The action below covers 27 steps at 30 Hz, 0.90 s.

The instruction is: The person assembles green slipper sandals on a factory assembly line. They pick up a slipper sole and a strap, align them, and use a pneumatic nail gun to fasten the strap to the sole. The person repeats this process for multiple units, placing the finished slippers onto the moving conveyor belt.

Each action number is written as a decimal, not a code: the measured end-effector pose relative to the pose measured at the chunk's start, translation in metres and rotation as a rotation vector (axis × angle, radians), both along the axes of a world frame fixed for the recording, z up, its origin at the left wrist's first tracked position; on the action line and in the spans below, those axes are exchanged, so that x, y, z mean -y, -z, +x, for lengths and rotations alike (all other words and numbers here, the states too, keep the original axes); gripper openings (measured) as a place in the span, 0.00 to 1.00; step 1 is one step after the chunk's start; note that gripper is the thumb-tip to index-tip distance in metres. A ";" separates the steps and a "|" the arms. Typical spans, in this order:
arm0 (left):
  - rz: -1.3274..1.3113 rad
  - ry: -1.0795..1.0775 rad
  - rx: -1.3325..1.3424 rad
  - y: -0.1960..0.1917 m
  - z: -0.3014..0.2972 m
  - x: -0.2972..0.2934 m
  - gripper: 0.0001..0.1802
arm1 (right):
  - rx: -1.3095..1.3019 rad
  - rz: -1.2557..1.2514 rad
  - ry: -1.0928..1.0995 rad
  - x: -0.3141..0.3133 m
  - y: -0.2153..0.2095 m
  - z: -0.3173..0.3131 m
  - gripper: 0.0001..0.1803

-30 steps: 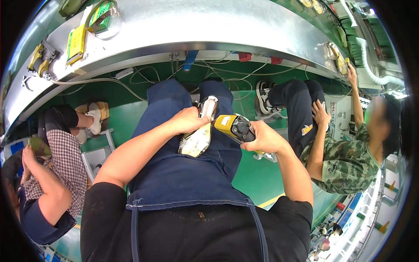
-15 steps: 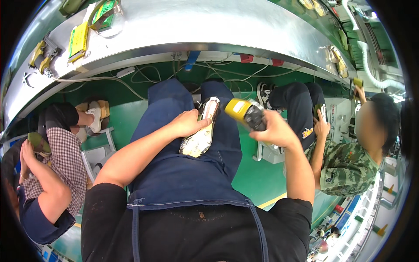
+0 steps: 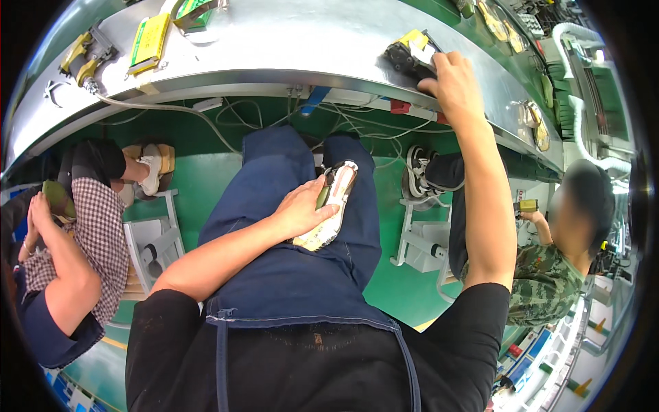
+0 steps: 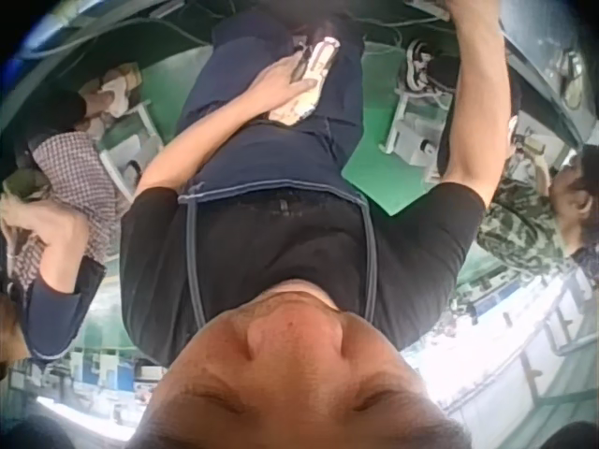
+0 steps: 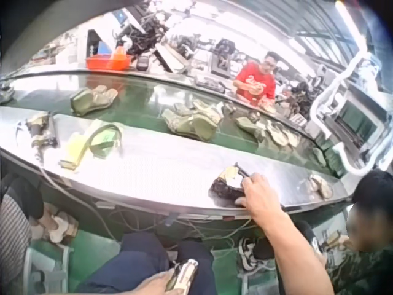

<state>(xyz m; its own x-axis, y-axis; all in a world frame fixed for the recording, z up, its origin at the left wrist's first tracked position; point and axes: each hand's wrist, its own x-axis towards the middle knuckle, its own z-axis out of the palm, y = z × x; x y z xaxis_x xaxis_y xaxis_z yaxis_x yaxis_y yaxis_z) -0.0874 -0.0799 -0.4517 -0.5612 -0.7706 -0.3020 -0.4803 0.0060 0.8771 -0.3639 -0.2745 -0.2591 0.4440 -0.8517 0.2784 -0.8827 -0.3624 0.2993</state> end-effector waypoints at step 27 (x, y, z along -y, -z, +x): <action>-0.003 -0.043 -0.044 -0.014 0.007 0.000 0.45 | 0.231 1.609 0.509 -0.144 0.058 0.086 0.15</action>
